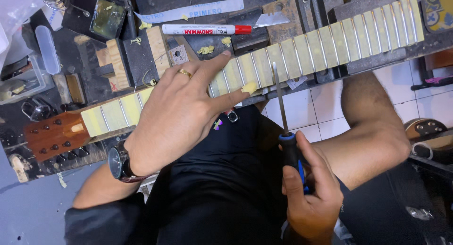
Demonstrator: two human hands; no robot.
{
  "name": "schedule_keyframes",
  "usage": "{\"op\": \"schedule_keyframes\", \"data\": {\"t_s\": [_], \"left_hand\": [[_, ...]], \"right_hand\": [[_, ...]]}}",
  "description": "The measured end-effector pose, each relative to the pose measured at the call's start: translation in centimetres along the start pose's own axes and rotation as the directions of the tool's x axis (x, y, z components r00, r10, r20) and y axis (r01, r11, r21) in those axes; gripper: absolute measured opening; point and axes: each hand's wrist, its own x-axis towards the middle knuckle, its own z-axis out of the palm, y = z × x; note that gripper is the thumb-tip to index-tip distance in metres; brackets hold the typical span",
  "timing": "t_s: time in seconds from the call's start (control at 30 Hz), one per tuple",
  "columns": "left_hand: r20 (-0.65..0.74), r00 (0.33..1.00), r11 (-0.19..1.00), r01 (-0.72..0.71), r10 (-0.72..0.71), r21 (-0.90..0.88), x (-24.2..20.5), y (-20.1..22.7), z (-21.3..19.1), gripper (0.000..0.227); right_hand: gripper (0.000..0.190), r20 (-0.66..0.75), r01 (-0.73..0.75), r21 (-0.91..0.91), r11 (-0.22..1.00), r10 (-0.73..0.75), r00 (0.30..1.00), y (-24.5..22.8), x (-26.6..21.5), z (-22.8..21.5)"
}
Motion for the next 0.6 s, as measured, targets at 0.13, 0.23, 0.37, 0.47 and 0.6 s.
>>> {"op": "schedule_keyframes", "data": {"t_s": [0.13,0.23,0.37,0.47,0.6], "left_hand": [[0.027,0.991,0.987,-0.135,0.133,0.082,0.5,-1.2,-0.4,0.047],[0.005,0.982,0.982,-0.188,0.188,0.033,1.0,-2.3,0.2,0.030],[0.003,0.976,0.975,-0.220,0.220,0.043,1.0,-3.3,1.2,0.038],[0.065,0.969,0.971,-0.239,0.240,-0.025,1.3,-3.7,1.5,0.039],[0.059,0.965,0.965,-0.252,0.257,-0.075,1.3,-3.9,1.7,0.041]], "right_hand": [[0.044,0.067,0.177,0.032,0.984,-0.179,0.982,0.2,0.6,0.4],[0.045,0.098,0.179,0.057,0.982,-0.184,0.978,0.2,0.8,0.5],[0.044,0.115,0.178,0.055,0.983,-0.183,0.976,0.4,-0.1,0.3],[0.042,0.079,0.184,-0.031,0.982,-0.181,0.980,0.4,-0.8,0.4],[0.040,0.081,0.282,-0.030,0.959,-0.279,0.957,0.4,1.0,1.2]]}}
